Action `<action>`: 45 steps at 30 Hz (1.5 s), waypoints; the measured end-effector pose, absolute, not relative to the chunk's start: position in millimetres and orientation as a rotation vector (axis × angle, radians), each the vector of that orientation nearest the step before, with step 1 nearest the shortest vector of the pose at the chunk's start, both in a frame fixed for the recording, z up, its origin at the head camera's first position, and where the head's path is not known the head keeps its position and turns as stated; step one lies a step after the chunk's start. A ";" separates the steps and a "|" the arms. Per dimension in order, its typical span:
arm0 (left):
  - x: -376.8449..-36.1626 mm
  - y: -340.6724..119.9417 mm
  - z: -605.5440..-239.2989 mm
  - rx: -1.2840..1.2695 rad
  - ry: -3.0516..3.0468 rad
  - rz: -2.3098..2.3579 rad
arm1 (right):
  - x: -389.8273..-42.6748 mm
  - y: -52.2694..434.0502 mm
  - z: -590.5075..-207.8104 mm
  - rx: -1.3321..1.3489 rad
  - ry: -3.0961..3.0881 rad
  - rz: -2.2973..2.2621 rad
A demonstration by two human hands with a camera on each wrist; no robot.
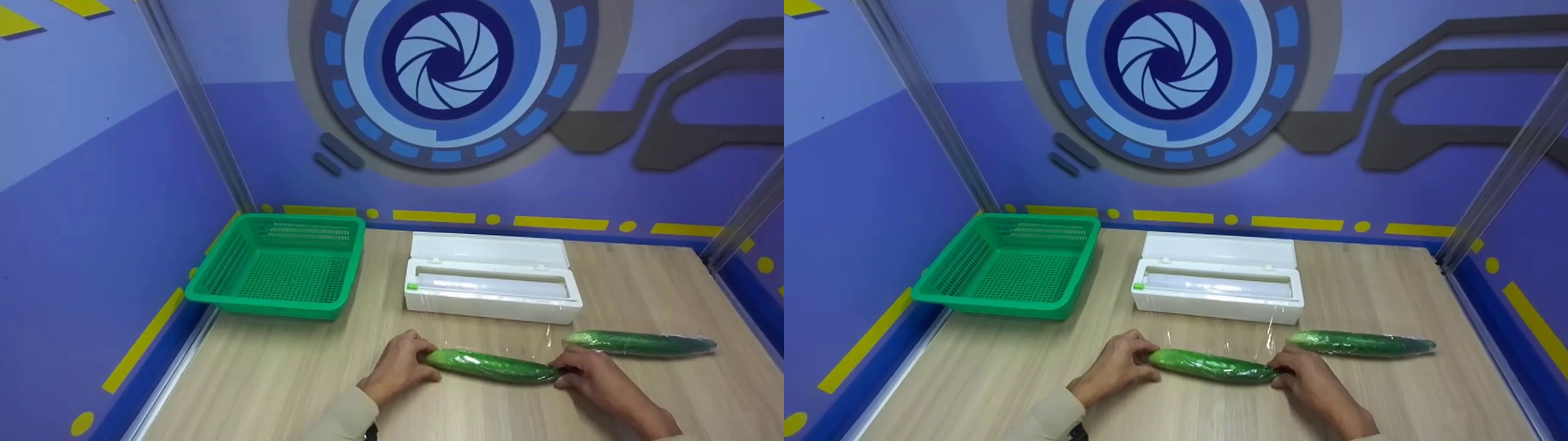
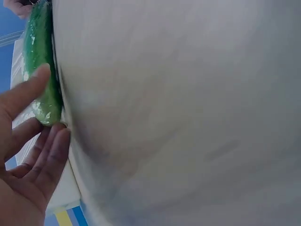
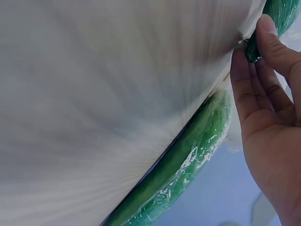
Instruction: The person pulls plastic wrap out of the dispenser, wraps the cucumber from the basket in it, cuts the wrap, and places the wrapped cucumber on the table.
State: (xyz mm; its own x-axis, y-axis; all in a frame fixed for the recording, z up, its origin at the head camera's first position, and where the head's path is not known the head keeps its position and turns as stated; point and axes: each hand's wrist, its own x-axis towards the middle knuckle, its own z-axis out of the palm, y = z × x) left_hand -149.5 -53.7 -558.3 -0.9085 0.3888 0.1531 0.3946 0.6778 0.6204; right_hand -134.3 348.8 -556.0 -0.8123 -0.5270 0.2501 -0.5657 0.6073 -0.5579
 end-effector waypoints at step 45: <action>-154.2 -50.0 -556.3 -0.733 -2.835 -0.851 | -128.6 338.3 -558.6 0.961 -2.639 0.675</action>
State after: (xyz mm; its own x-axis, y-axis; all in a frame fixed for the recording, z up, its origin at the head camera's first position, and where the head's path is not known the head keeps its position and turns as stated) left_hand -154.2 -50.0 -556.3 -0.8805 0.4201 0.2195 0.4715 0.7293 0.4958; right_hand -128.6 338.3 -558.6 -0.7502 -0.5400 0.3817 -0.6569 0.6745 -0.3369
